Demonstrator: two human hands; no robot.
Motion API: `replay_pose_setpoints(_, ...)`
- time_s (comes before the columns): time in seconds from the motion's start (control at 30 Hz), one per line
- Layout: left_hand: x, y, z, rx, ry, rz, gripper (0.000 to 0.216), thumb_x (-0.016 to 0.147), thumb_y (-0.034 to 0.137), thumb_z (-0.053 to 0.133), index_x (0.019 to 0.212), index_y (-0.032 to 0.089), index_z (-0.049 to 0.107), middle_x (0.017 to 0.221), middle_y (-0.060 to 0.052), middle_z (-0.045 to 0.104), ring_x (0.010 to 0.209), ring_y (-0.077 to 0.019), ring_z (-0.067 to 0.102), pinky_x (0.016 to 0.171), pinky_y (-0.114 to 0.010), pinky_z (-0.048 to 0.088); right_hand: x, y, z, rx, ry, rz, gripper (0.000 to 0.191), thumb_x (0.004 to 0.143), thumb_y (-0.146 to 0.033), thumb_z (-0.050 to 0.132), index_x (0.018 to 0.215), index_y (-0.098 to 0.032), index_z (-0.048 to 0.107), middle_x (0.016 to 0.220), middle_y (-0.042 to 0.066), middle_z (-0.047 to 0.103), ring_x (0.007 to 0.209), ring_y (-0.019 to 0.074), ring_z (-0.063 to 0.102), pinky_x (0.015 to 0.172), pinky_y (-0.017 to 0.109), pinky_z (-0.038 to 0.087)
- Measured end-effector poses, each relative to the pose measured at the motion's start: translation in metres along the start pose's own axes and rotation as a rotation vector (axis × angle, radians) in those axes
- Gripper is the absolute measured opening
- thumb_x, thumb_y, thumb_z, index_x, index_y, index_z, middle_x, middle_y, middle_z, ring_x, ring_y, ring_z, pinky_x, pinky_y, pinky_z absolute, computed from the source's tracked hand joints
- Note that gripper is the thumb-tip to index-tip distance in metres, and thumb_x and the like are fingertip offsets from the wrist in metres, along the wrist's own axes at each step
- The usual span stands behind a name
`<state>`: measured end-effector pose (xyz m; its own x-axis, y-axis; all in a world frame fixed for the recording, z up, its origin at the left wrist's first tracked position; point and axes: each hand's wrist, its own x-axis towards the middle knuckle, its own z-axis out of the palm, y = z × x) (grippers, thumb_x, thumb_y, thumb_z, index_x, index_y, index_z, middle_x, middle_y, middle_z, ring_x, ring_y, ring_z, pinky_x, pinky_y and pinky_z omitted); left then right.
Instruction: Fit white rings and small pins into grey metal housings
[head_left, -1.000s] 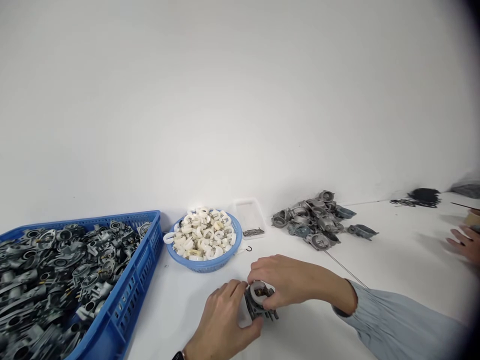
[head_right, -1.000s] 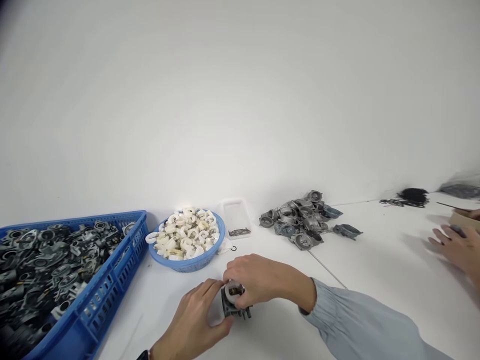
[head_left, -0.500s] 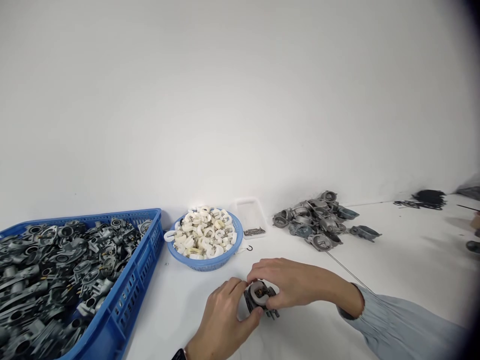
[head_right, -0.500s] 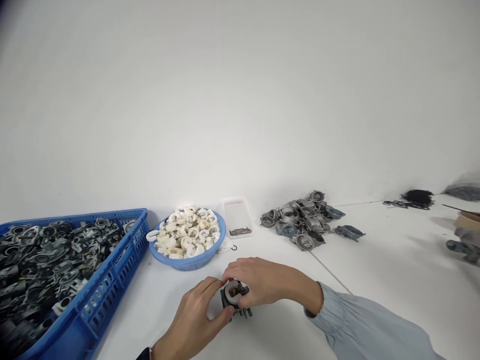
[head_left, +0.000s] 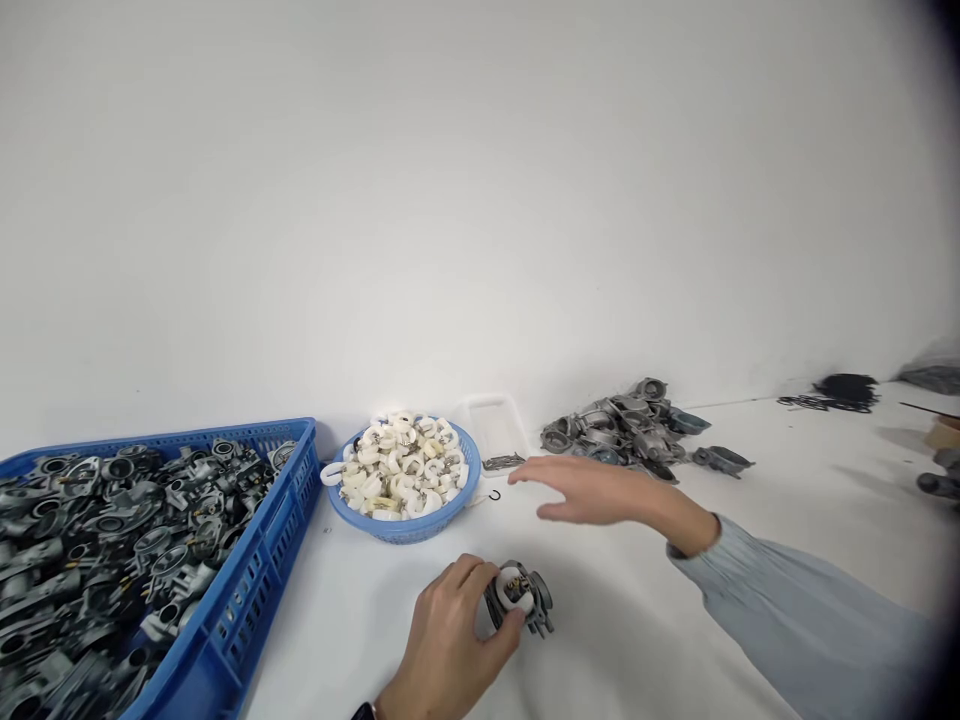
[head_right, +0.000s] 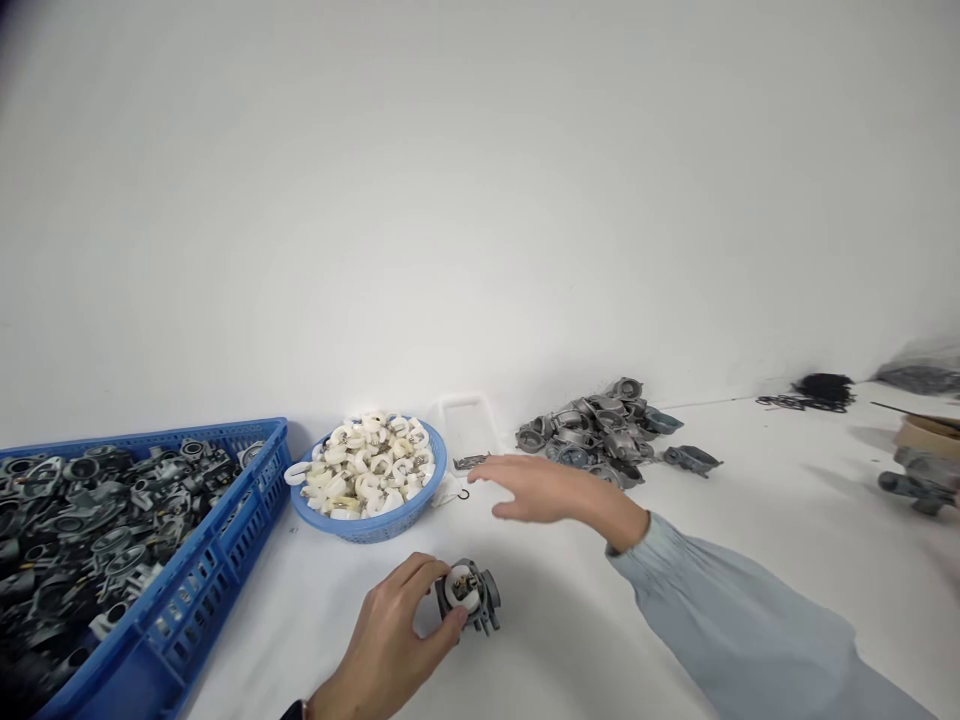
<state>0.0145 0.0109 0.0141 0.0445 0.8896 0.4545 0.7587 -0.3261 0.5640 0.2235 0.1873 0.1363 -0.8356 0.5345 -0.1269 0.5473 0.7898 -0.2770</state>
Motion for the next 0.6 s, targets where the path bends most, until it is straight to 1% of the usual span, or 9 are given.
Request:
replay_pose_setpoints(0.07, 0.0, 0.0, 0.001, 0.014, -0.013, -0.01, 0.022, 0.089, 0.023, 0.073, 0.111, 0.025, 0.069, 0.102, -0.003, 0.074, 0.088, -0.0248, 0.075, 0.078, -0.036, 0.062, 0.021, 0.021, -0.007, -0.1, 0.027, 0.045, 0.053, 0.095, -0.029, 0.057, 0.147, -0.02, 0.061, 0.146, 0.014, 0.063, 0.134, 0.0348, 0.059, 0.107, 0.044, 0.049)
replay_pose_setpoints(0.17, -0.001, -0.001, 0.002, 0.015, -0.049, -0.019, 0.036, 0.084, 0.022, 0.075, 0.119, 0.025, 0.068, 0.109, -0.003, 0.075, 0.094, -0.0267, 0.076, 0.081, -0.039, 0.063, 0.056, 0.043, -0.009, -0.151, 0.035, 0.077, 0.043, 0.092, -0.018, 0.059, 0.135, -0.017, 0.069, 0.131, 0.014, 0.071, 0.12, 0.0325, 0.066, 0.097, 0.038, 0.051)
replay_pose_setpoints(0.23, -0.001, 0.0, 0.001, 0.005, -0.073, -0.044, 0.04, 0.084, 0.021, 0.076, 0.122, 0.026, 0.067, 0.111, -0.003, 0.075, 0.098, -0.0271, 0.075, 0.084, -0.04, 0.062, 0.077, 0.051, -0.005, -0.179, 0.041, 0.101, 0.042, 0.092, -0.011, 0.056, 0.13, -0.016, 0.072, 0.127, 0.014, 0.073, 0.114, 0.0313, 0.068, 0.093, 0.036, 0.051)
replay_pose_setpoints(0.33, 0.0, 0.0, -0.003, -0.022, -0.103, -0.083, 0.039, 0.086, 0.022, 0.075, 0.124, 0.028, 0.067, 0.113, -0.003, 0.075, 0.102, -0.0266, 0.075, 0.087, -0.039, 0.062, 0.103, 0.055, 0.006, -0.224, 0.049, 0.15, 0.04, 0.092, -0.006, 0.055, 0.125, -0.015, 0.074, 0.127, 0.017, 0.072, 0.114, 0.0315, 0.068, 0.089, 0.036, 0.05)
replay_pose_setpoints(0.4, 0.0, -0.001, -0.005, -0.043, -0.124, -0.08, 0.039, 0.088, 0.023, 0.074, 0.126, 0.028, 0.066, 0.116, -0.003, 0.074, 0.103, -0.0263, 0.074, 0.088, -0.038, 0.061, 0.115, 0.058, 0.015, -0.243, 0.051, 0.173, 0.033, 0.094, -0.009, 0.059, 0.123, -0.015, 0.074, 0.127, 0.018, 0.072, 0.114, 0.0308, 0.067, 0.09, 0.036, 0.049)
replay_pose_setpoints(0.47, 0.001, -0.003, -0.007, -0.058, -0.145, -0.069, 0.04, 0.089, 0.024, 0.074, 0.128, 0.027, 0.066, 0.117, -0.004, 0.074, 0.104, -0.0266, 0.074, 0.089, -0.038, 0.061, 0.124, 0.062, 0.024, -0.256, 0.054, 0.195, 0.027, 0.098, -0.019, 0.065, 0.124, -0.014, 0.073, 0.126, 0.017, 0.071, 0.113, 0.0294, 0.067, 0.093, 0.039, 0.05)
replay_pose_setpoints(0.53, 0.001, -0.005, -0.007, -0.068, -0.159, -0.059, 0.043, 0.09, 0.026, 0.075, 0.131, 0.025, 0.065, 0.119, -0.006, 0.074, 0.105, -0.0273, 0.074, 0.091, -0.039, 0.061, 0.131, 0.069, 0.031, -0.267, 0.059, 0.223, 0.028, 0.102, -0.031, 0.069, 0.124, -0.015, 0.071, 0.124, 0.014, 0.071, 0.111, 0.0278, 0.067, 0.096, 0.042, 0.052)
replay_pose_setpoints(0.6, 0.001, -0.006, -0.007, -0.074, -0.17, -0.059, 0.045, 0.09, 0.028, 0.075, 0.133, 0.024, 0.065, 0.121, -0.007, 0.074, 0.105, -0.028, 0.074, 0.092, -0.039, 0.061, 0.135, 0.077, 0.035, -0.279, 0.065, 0.253, 0.03, 0.104, -0.037, 0.069, 0.123, -0.015, 0.071, 0.121, 0.011, 0.071, 0.109, 0.0266, 0.068, 0.097, 0.044, 0.053)
